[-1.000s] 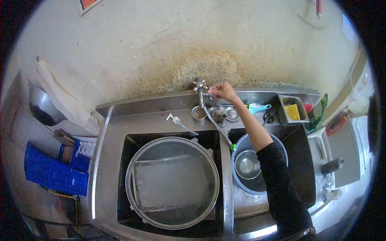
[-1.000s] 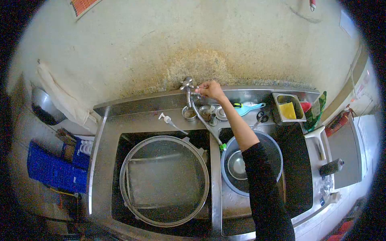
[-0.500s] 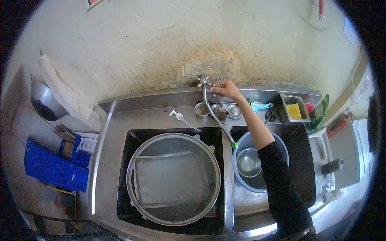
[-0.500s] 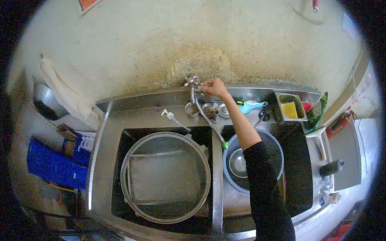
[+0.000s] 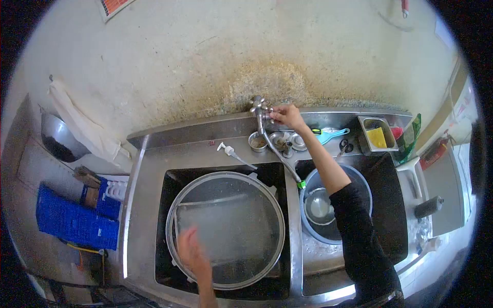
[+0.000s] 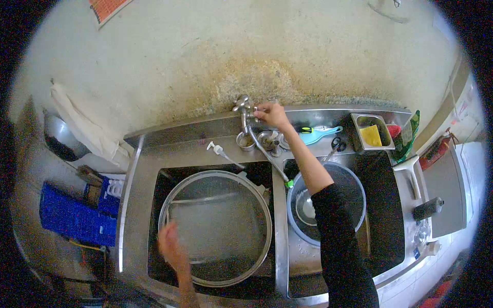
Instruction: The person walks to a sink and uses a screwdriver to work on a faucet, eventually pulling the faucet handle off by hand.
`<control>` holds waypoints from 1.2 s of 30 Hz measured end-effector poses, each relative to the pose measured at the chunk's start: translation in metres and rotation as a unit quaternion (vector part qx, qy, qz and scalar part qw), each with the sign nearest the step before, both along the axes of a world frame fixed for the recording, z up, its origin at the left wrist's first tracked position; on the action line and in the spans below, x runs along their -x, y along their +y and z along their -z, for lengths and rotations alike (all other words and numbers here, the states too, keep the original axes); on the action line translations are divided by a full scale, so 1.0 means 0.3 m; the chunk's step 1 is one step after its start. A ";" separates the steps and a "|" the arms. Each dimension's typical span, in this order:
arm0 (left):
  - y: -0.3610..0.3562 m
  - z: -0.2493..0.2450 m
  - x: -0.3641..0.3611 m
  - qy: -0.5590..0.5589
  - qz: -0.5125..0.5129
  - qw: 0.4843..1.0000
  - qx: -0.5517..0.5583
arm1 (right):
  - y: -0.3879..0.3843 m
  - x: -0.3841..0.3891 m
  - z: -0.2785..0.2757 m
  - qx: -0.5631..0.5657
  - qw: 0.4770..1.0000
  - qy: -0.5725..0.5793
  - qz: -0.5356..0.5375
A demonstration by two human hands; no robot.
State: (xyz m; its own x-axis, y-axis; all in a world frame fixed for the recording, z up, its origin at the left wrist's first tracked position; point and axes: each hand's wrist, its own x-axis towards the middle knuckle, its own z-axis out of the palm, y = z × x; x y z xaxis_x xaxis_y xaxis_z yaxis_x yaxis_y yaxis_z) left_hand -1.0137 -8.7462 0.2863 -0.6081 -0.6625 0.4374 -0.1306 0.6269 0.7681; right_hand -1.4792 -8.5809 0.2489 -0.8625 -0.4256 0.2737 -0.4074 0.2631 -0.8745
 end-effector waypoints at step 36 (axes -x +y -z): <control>0.146 0.086 1.221 -0.010 0.114 0.990 0.082 | -0.019 -0.047 -0.076 -0.071 0.995 0.072 0.018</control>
